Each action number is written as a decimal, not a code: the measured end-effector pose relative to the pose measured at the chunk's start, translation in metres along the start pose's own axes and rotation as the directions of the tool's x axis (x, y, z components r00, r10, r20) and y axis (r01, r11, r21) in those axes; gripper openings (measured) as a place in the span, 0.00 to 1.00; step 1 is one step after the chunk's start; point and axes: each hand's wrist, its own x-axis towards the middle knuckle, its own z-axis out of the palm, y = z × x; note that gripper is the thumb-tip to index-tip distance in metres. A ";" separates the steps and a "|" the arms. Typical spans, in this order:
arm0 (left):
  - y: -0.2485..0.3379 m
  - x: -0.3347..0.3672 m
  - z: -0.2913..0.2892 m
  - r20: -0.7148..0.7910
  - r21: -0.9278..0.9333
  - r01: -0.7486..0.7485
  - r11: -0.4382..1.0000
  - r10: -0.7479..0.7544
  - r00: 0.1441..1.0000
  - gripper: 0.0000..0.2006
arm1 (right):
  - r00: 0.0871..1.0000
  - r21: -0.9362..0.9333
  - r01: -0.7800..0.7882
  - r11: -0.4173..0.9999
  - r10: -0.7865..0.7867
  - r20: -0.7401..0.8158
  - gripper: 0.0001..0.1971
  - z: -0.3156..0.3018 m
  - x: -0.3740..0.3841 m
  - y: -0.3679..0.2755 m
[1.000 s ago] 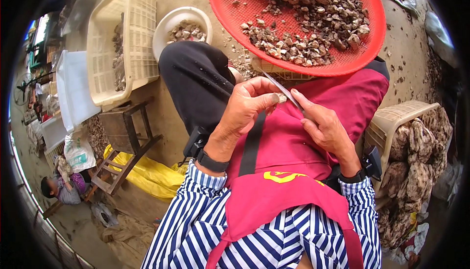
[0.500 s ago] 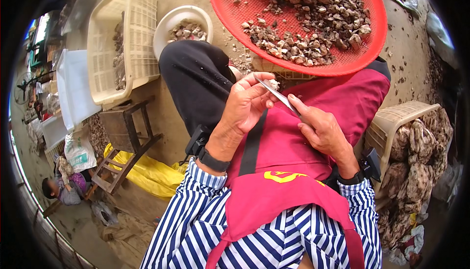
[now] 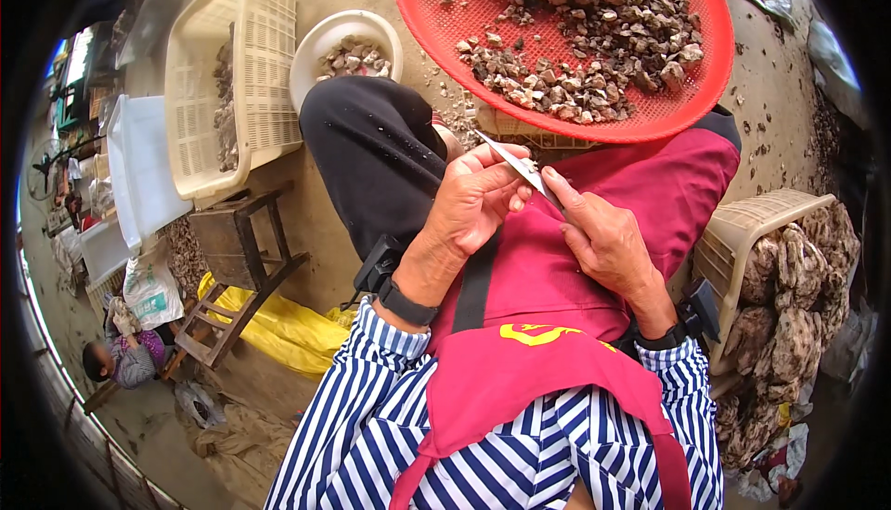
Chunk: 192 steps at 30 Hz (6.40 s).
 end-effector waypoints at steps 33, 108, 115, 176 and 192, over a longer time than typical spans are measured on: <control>0.002 -0.001 0.002 0.003 0.292 -0.146 0.945 0.152 0.988 0.11 | 0.968 0.162 -0.173 0.972 0.137 0.212 0.32 -0.019 -0.006 -0.003; 0.047 0.005 -0.015 -0.009 0.566 -0.321 0.760 0.395 0.918 0.10 | 0.971 0.188 -0.237 0.953 0.231 0.058 0.29 -0.020 -0.015 0.004; 0.163 -0.016 -0.057 -0.135 0.909 -0.317 0.271 0.910 0.393 0.18 | 0.938 0.183 -0.305 0.935 0.328 -0.111 0.30 -0.040 -0.023 0.016; -0.017 0.188 0.087 0.430 0.889 -0.396 -0.229 0.128 0.894 0.10 | 0.691 0.663 -0.168 0.730 0.567 -0.450 0.29 -0.065 -0.046 0.061; 0.035 0.180 0.098 0.087 0.631 -0.389 0.671 0.436 0.896 0.13 | 0.655 0.723 -0.157 0.673 0.619 -0.434 0.28 -0.067 -0.035 0.053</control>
